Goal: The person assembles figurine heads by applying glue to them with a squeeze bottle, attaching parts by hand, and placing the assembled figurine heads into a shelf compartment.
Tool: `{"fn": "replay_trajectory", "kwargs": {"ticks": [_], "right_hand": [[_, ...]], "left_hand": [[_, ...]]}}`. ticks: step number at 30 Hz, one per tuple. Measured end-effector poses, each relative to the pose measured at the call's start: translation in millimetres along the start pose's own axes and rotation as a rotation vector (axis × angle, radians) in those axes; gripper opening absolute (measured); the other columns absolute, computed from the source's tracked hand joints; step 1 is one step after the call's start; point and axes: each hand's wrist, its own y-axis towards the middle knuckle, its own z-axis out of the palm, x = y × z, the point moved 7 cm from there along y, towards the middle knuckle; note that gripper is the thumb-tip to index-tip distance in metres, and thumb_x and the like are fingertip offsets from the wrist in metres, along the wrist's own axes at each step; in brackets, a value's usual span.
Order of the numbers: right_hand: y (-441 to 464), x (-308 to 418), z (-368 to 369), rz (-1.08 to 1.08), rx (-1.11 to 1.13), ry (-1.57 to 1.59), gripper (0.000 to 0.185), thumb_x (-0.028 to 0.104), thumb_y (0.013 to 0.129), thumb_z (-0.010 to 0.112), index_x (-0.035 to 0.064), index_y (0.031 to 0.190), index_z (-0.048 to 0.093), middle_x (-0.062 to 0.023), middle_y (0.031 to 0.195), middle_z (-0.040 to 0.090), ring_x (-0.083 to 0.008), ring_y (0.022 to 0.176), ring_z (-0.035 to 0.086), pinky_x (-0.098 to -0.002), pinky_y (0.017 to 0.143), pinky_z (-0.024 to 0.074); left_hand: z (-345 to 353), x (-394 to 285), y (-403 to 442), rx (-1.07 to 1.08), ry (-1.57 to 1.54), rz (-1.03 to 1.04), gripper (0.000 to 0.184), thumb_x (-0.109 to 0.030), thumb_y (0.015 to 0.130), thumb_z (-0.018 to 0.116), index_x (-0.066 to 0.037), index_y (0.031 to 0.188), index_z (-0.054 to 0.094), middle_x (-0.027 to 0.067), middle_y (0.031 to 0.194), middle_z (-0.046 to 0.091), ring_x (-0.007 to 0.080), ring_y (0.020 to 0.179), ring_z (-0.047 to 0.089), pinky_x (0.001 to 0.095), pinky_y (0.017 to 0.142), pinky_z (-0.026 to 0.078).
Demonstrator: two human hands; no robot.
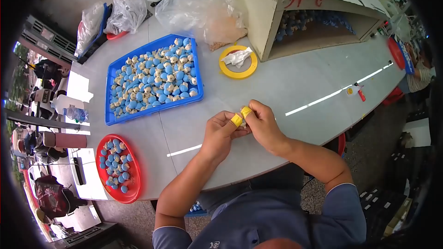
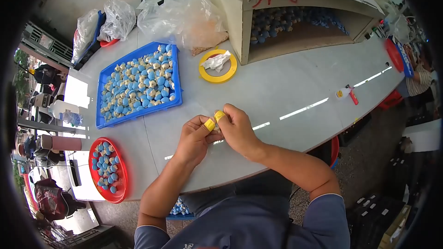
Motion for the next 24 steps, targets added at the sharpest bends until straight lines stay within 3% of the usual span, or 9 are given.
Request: {"fn": "replay_trajectory", "kwargs": {"ticks": [3,6,9,24], "right_hand": [[-1.4,2.0,-1.2,-0.004,-0.012,-0.022,0.03,0.011,0.098,0.054,0.0058,0.073,0.04,0.0027,0.067,0.038,-0.0057,0.064,0.033,-0.0296,0.051,0.0314],[-1.8,-0.8,-2.0,-0.006,-0.011,-0.037,0.03,0.011,0.098,0.054,0.0058,0.072,0.04,0.0027,0.065,0.038,-0.0057,0.063,0.033,-0.0297,0.051,0.0311],[-2.4,1.5,-2.8,-0.003,-0.017,-0.038,0.03,0.011,0.098,0.054,0.0057,0.072,0.039,0.0027,0.064,0.038,-0.0058,0.062,0.032,-0.0299,0.05,0.0308],[-4.5,4.2,-4.9,-0.028,-0.019,-0.044,0.033,0.011,0.099,0.055,0.0057,0.071,0.038,0.0033,0.065,0.036,-0.0056,0.062,0.031,-0.0297,0.05,0.0298]], "left_hand": [[1.9,0.1,-0.6,-0.01,-0.005,-0.011,0.015,-0.012,0.099,0.062,0.002,0.102,0.059,0.0138,0.098,0.07,0.0225,0.083,0.072,0.0338,0.08,0.06],[-1.0,3.6,2.0,0.001,0.027,-0.003,0.017,-0.017,0.101,0.061,0.001,0.102,0.06,0.0141,0.096,0.07,0.0238,0.085,0.072,0.0394,0.083,0.061],[2.4,1.2,-0.2,-0.021,0.003,-0.019,0.014,-0.012,0.099,0.061,0.002,0.1,0.06,0.0133,0.096,0.07,0.0214,0.082,0.071,0.0326,0.079,0.06],[3.0,3.1,0.6,-0.016,0.003,-0.01,0.013,-0.011,0.099,0.061,0.001,0.099,0.059,0.0137,0.097,0.07,0.0214,0.084,0.07,0.0341,0.079,0.06]]}}
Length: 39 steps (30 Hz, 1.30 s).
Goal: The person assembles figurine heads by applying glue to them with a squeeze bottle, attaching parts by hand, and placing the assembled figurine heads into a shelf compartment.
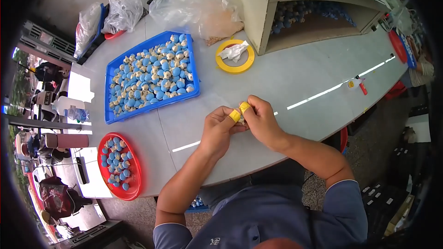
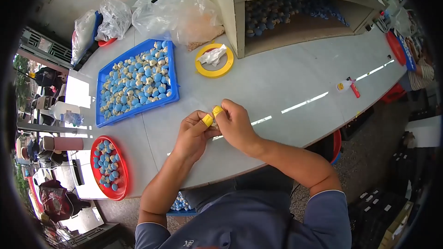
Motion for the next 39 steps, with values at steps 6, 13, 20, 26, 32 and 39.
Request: {"fn": "replay_trajectory", "kwargs": {"ticks": [6,13,20,26,32,39], "right_hand": [[1.8,-0.4,0.1,-0.046,-0.019,-0.033,0.031,0.007,0.097,0.054,0.0062,0.072,0.037,0.0033,0.067,0.036,-0.0055,0.063,0.032,-0.0286,0.051,0.0307],[-1.3,4.7,2.3,-0.019,-0.019,-0.044,0.028,0.007,0.101,0.05,0.0088,0.076,0.037,0.0038,0.073,0.035,-0.0048,0.069,0.032,-0.0258,0.057,0.0321],[1.9,1.4,7.2,-0.017,0.025,0.001,0.029,0.013,0.105,0.046,0.0094,0.079,0.037,0.0045,0.076,0.037,-0.0045,0.071,0.036,-0.0244,0.062,0.0337],[3.2,-2.7,6.1,-0.025,0.019,0.022,0.026,0.017,0.107,0.046,0.0094,0.082,0.041,0.0043,0.079,0.039,-0.005,0.074,0.039,-0.0244,0.065,0.0364],[6.2,-9.7,2.4,-0.028,-0.004,-0.024,0.029,0.015,0.106,0.046,0.0098,0.079,0.038,0.0043,0.077,0.038,-0.0052,0.072,0.036,-0.0248,0.062,0.0344],[9.2,-14.0,-3.4,0.016,0.063,-0.073,0.022,0.016,0.104,0.046,0.0097,0.083,0.042,0.0038,0.08,0.04,-0.0057,0.073,0.039,-0.025,0.063,0.0358]], "left_hand": [[2.1,-0.3,-0.5,0.017,0.003,0.023,0.014,-0.014,0.099,0.062,-0.001,0.1,0.058,0.0127,0.097,0.069,0.0221,0.086,0.071,0.0366,0.082,0.06],[1.6,7.1,2.5,0.03,-0.054,0.073,0.018,-0.015,0.097,0.066,0.0,0.101,0.057,0.0113,0.094,0.068,0.0197,0.084,0.071,0.0331,0.077,0.061],[-2.9,14.2,10.9,0.007,-0.041,0.139,0.02,-0.016,0.098,0.065,0.001,0.1,0.055,0.01,0.094,0.067,0.0159,0.079,0.069,0.0298,0.075,0.062],[-1.5,10.6,11.3,-0.013,-0.039,0.141,0.021,-0.018,0.099,0.064,0.0,0.097,0.054,0.0093,0.088,0.067,0.0145,0.077,0.069,0.0279,0.07,0.06],[2.0,10.5,8.5,-0.059,0.023,0.194,0.021,-0.018,0.099,0.064,0.001,0.094,0.055,0.0089,0.082,0.066,0.0122,0.071,0.065,0.026,0.061,0.056],[4.6,9.6,4.2,-0.082,0.0,0.183,0.02,-0.016,0.099,0.062,0.001,0.091,0.054,0.0079,0.08,0.064,0.0102,0.07,0.062,0.0252,0.059,0.053]]}}
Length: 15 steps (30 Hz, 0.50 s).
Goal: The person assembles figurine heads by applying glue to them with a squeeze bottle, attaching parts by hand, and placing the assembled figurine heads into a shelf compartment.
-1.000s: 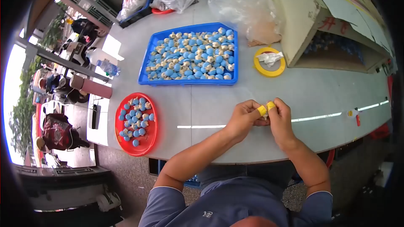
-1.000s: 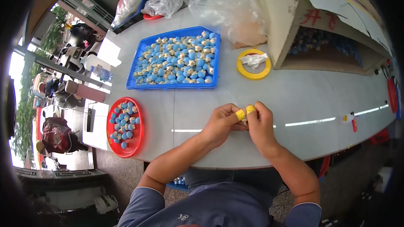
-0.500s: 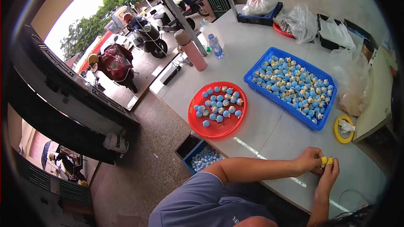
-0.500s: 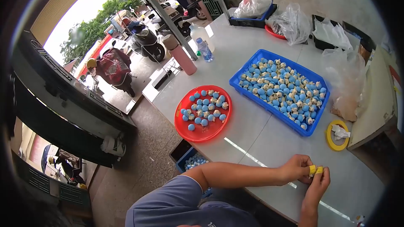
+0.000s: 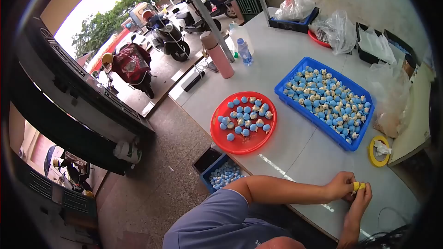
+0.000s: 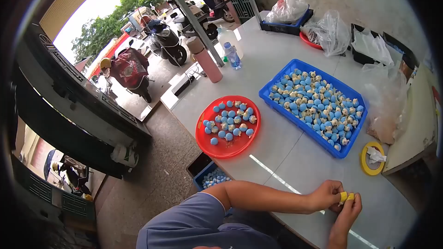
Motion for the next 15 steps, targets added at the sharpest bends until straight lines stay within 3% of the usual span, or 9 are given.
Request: {"fn": "replay_trajectory", "kwargs": {"ticks": [7,10,15], "right_hand": [[-4.9,4.0,1.8,0.013,-0.003,0.042,0.018,0.016,0.103,0.047,0.0092,0.086,0.044,0.0035,0.082,0.042,-0.0064,0.075,0.041,-0.0245,0.066,0.0381],[-5.8,9.4,5.5,-0.003,-0.044,0.042,0.028,0.014,0.103,0.047,0.0112,0.078,0.035,0.0048,0.076,0.034,-0.005,0.071,0.034,-0.0249,0.06,0.0318],[-4.3,7.8,4.2,-0.041,0.007,0.019,0.027,0.013,0.103,0.046,0.0113,0.079,0.035,0.0048,0.076,0.035,-0.0048,0.071,0.035,-0.0249,0.061,0.0324]], "left_hand": [[-0.9,10.7,6.8,0.004,0.014,0.056,0.021,-0.016,0.099,0.062,-0.001,0.089,0.054,0.0071,0.08,0.064,0.0102,0.071,0.062,0.0257,0.058,0.053],[1.5,3.4,1.2,-0.004,0.011,0.031,0.021,-0.017,0.1,0.062,-0.001,0.09,0.054,0.0071,0.081,0.064,0.0101,0.071,0.062,0.0255,0.059,0.053],[1.4,1.7,0.1,0.025,0.018,0.037,0.022,-0.018,0.1,0.063,0.0,0.09,0.054,0.0072,0.079,0.064,0.0105,0.069,0.063,0.0259,0.06,0.055]]}}
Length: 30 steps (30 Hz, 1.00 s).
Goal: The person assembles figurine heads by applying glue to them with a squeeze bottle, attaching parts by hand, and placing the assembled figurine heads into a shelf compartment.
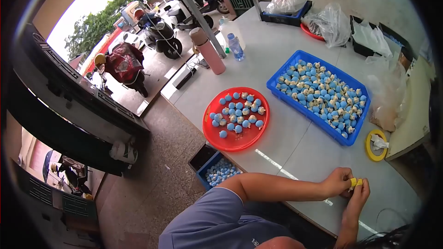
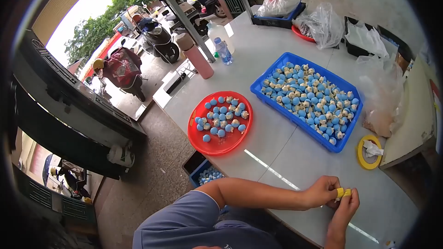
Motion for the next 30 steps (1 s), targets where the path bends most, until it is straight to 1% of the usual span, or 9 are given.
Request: {"fn": "replay_trajectory", "kwargs": {"ticks": [4,6,15,18,21,28,30], "right_hand": [[-1.7,2.0,2.4,-0.003,-0.043,0.008,0.027,0.013,0.103,0.046,0.011,0.079,0.036,0.0046,0.076,0.035,-0.0047,0.071,0.035,-0.0249,0.061,0.0327],[-1.3,3.1,2.7,-0.003,-0.012,-0.006,0.026,0.013,0.103,0.046,0.0108,0.079,0.036,0.0045,0.076,0.035,-0.0047,0.071,0.035,-0.0249,0.061,0.0329],[-4.1,1.9,2.6,0.012,-0.046,0.022,0.025,0.013,0.103,0.046,0.0106,0.079,0.037,0.0044,0.076,0.036,-0.0048,0.071,0.036,-0.025,0.061,0.0332],[-5.1,5.7,4.1,0.012,-0.027,0.03,0.025,0.014,0.103,0.046,0.0106,0.079,0.037,0.0044,0.076,0.037,-0.0048,0.071,0.037,-0.025,0.061,0.0334],[-5.1,7.9,4.2,-0.002,-0.006,0.022,0.026,0.014,0.103,0.046,0.0106,0.079,0.037,0.0043,0.076,0.037,-0.0047,0.071,0.037,-0.0249,0.06,0.0334],[-6.4,13.3,7.5,0.013,-0.002,0.001,0.028,0.014,0.103,0.046,0.0112,0.078,0.036,0.0044,0.074,0.037,-0.0046,0.069,0.036,-0.0244,0.059,0.0326],[-6.0,6.4,4.2,0.033,-0.016,0.017,0.026,0.015,0.103,0.047,0.0116,0.08,0.038,0.0047,0.077,0.037,-0.0048,0.071,0.037,-0.0246,0.062,0.034]], "left_hand": [[-0.9,0.3,1.0,-0.022,0.008,0.011,0.023,-0.019,0.1,0.063,-0.001,0.089,0.054,0.0068,0.077,0.064,0.0099,0.068,0.062,0.025,0.057,0.054],[0.2,1.8,1.7,-0.03,-0.02,0.005,0.023,-0.019,0.1,0.063,-0.001,0.088,0.054,0.0064,0.077,0.064,0.0096,0.068,0.062,0.0241,0.056,0.052],[1.7,-4.9,-2.3,-0.002,-0.024,-0.002,0.022,-0.016,0.099,0.063,0.0,0.088,0.054,0.0067,0.077,0.064,0.0092,0.066,0.06,0.0252,0.056,0.051],[1.2,-6.8,-2.7,-0.019,0.069,0.041,0.021,-0.015,0.099,0.063,0.0,0.089,0.054,0.0073,0.078,0.064,0.0097,0.066,0.061,0.0252,0.056,0.052],[1.7,-4.7,-3.2,-0.014,0.017,-0.002,0.02,-0.015,0.099,0.063,0.001,0.089,0.055,0.0082,0.079,0.065,0.0103,0.067,0.062,0.0254,0.057,0.053],[0.0,-1.6,-1.0,-0.012,0.039,0.019,0.019,-0.014,0.099,0.062,0.001,0.09,0.055,0.0079,0.079,0.065,0.0108,0.069,0.063,0.0259,0.058,0.054],[-0.1,-3.7,-1.6,-0.011,0.049,0.013,0.018,-0.014,0.099,0.062,0.001,0.09,0.055,0.0077,0.079,0.065,0.0107,0.07,0.063,0.0257,0.059,0.054]]}}
